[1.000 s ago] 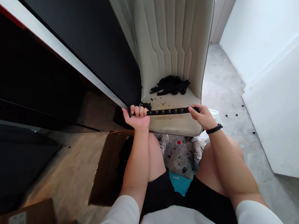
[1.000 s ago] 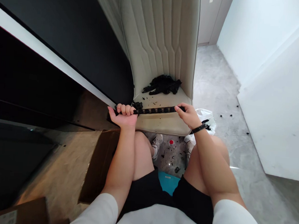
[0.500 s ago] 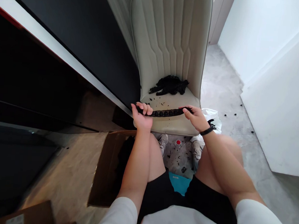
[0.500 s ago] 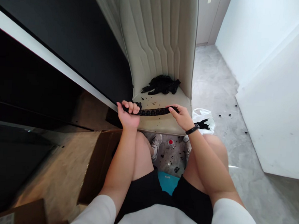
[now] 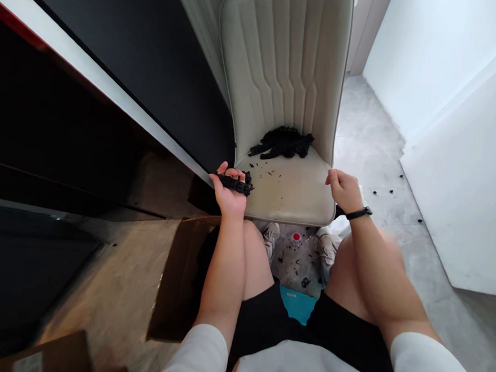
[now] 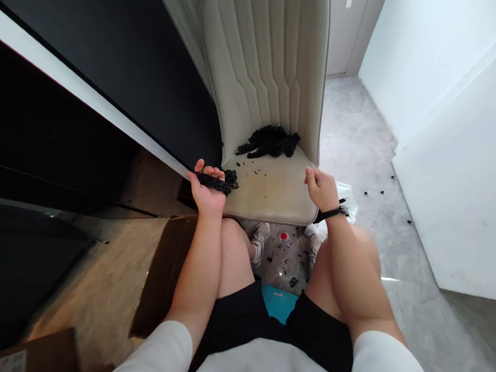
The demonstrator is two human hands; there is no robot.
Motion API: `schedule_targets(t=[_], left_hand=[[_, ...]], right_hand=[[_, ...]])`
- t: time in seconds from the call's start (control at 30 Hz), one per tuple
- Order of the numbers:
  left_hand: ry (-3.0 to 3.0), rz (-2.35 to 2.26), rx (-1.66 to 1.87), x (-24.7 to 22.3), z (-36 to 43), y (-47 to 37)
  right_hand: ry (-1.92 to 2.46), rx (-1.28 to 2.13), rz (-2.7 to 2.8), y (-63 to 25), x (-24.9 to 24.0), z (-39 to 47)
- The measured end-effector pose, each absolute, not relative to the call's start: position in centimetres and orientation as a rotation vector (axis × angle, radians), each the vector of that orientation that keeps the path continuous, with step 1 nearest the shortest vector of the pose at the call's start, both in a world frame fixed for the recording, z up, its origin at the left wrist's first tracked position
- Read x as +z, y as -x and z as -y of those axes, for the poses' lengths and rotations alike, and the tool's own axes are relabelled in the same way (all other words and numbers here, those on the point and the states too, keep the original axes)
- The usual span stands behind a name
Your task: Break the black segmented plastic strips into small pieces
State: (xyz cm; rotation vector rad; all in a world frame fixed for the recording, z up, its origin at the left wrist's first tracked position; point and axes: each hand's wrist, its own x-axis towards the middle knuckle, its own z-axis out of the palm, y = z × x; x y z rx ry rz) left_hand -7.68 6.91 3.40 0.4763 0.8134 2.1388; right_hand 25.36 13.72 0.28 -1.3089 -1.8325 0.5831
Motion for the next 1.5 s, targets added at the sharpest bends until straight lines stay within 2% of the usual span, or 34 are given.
schedule_targets(t=[0.17, 0.3, 0.5, 0.77, 1.0, 1.17, 1.33, 1.5], left_hand=[[-0.471, -0.719, 2.048, 3.8, -6.9, 5.4], [-0.543, -0.528, 1.944, 5.0, -6.3, 2.8], [-0.622, -0.548, 2.014, 5.6, -5.8, 3.4], [-0.588, -0.52, 2.08, 4.3, -6.2, 5.6], [-0.605, -0.619, 2.097, 4.1, -6.5, 5.7], [-0.646, -0.665, 2.093, 3.5, -7.0, 5.5], [-0.757, -0.803, 2.095, 2.6, -7.7, 6.2], [-0.849, -0.916, 2.082, 1.8, -8.3, 6.9]], right_hand=[[1.091, 0.957, 2.141, -21.3, -1.4, -11.4], [0.748, 1.137, 2.151, -18.0, -2.2, -9.7], [0.681, 1.634, 2.205, -19.2, -0.1, -9.8], [0.821, 1.461, 2.031, -22.0, 0.6, -11.0], [1.224, 1.248, 2.031, -22.1, -0.6, -11.7], [1.365, 1.229, 1.79, -22.4, -1.1, -11.8], [1.124, 1.45, 1.337, -22.6, -1.5, -12.0], [0.962, 1.516, 1.196, -22.9, -0.9, -12.3]])
